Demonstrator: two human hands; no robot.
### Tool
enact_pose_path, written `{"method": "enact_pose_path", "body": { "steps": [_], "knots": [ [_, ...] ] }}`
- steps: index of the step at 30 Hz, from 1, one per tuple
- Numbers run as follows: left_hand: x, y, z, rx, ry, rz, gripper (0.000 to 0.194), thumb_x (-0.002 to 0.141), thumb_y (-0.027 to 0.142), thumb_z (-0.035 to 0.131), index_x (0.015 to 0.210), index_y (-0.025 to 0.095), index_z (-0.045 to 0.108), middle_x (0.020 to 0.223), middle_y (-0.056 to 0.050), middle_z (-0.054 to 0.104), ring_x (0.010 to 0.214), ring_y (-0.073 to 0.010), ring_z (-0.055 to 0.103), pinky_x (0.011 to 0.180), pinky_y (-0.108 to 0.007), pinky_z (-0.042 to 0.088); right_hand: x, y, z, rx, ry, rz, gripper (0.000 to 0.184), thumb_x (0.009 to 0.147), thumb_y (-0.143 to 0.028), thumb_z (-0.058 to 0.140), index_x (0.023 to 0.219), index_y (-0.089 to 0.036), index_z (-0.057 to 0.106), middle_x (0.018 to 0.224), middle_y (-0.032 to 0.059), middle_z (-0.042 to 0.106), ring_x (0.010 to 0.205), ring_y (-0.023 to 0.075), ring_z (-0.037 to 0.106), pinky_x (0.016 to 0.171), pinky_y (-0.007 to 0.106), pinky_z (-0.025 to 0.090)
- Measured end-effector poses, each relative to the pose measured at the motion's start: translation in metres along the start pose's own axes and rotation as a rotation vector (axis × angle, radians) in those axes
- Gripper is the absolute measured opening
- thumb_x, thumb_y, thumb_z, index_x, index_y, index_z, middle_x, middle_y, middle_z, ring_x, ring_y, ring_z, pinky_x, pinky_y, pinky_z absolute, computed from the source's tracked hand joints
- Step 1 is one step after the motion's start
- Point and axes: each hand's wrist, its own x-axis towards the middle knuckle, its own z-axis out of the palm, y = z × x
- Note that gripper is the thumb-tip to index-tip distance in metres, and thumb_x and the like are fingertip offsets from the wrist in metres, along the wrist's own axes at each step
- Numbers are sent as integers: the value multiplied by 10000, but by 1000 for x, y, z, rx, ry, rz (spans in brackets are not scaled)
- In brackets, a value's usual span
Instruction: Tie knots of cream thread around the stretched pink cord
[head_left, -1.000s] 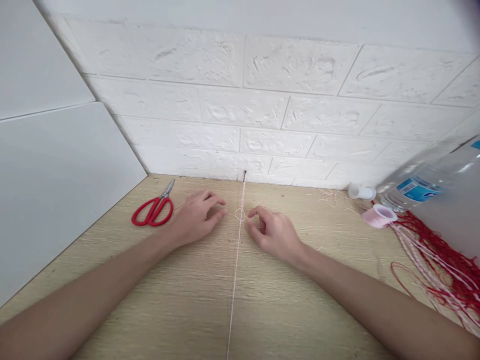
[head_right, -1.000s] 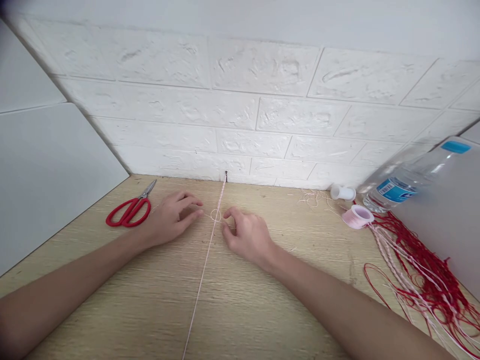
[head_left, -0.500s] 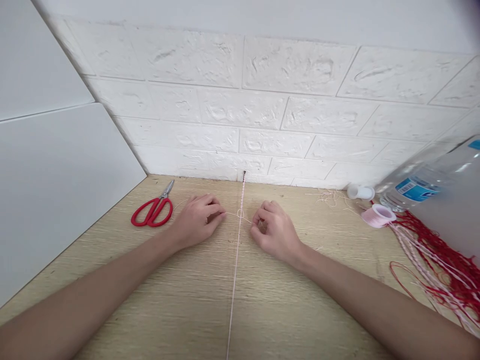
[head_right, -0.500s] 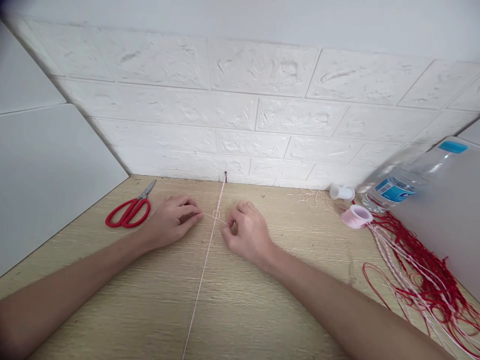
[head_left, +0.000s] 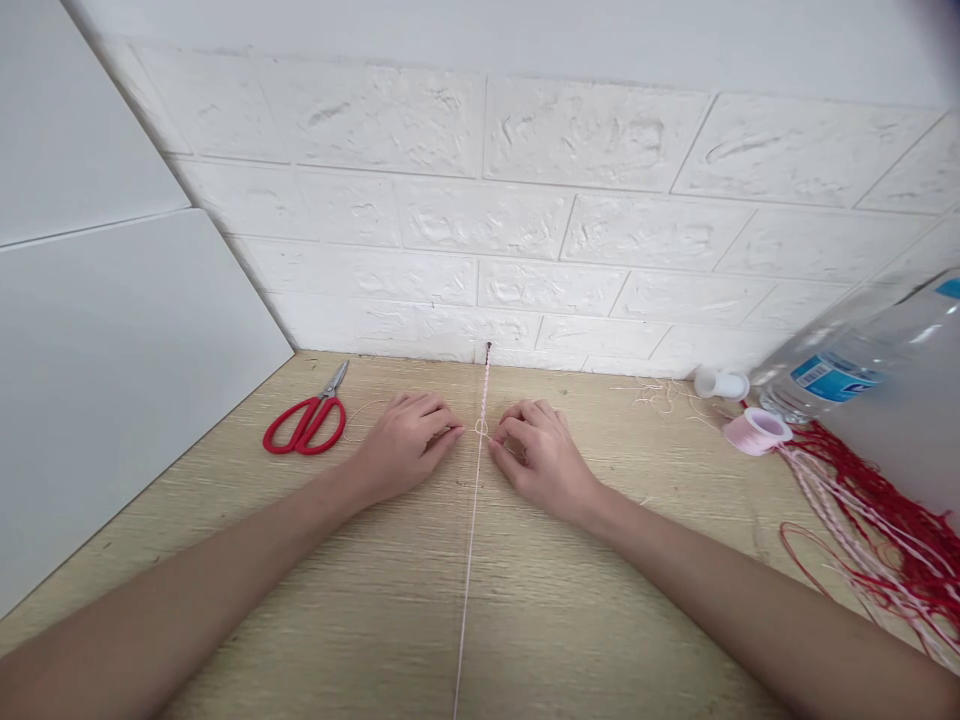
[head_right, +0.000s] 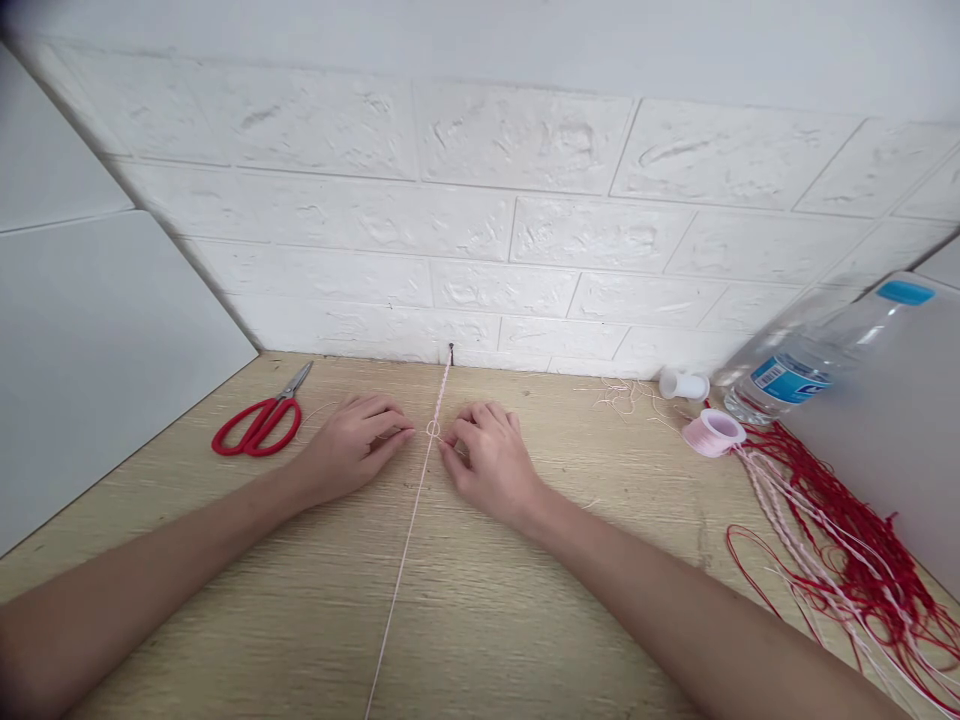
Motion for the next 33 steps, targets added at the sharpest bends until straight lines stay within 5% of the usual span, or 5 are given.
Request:
{"method": "enact_pose_path", "body": {
  "steps": [6,12,20,33],
  "knots": [
    [2,-1,-2,41,-11,-47,214,962,285,442,876,184,609,900,-42,640,898,-203,571,832,-368,388,1,1,0,-27,27,91,119,869,-242,577,762,-200,604,913,49,614,922,224,516,811,374,365],
    [3,2,-1,39,-2,-33,225,957,351,464,1005,197,621,953,-46,640,936,-210,563,837,-370,388,4,2,2,-40,30,47,130,902,-329,579,930,-210,623,959,60,626,969,233,524,827,363,353],
    [4,2,0,68,-6,-21,243,969,305,422,889,173,610,874,-54,619,877,-203,543,817,-368,377,11,4,1,-106,-33,-13,252,922,-237,516,676,-185,496,730,21,586,750,170,529,716,313,333],
    [4,-2,3,147,-26,-32,291,954,276,402,703,176,510,718,-26,574,682,-163,488,739,-338,356,11,11,0,-81,-26,49,268,884,-217,487,627,-201,414,619,-9,516,577,130,454,561,265,284]
  ]
}}
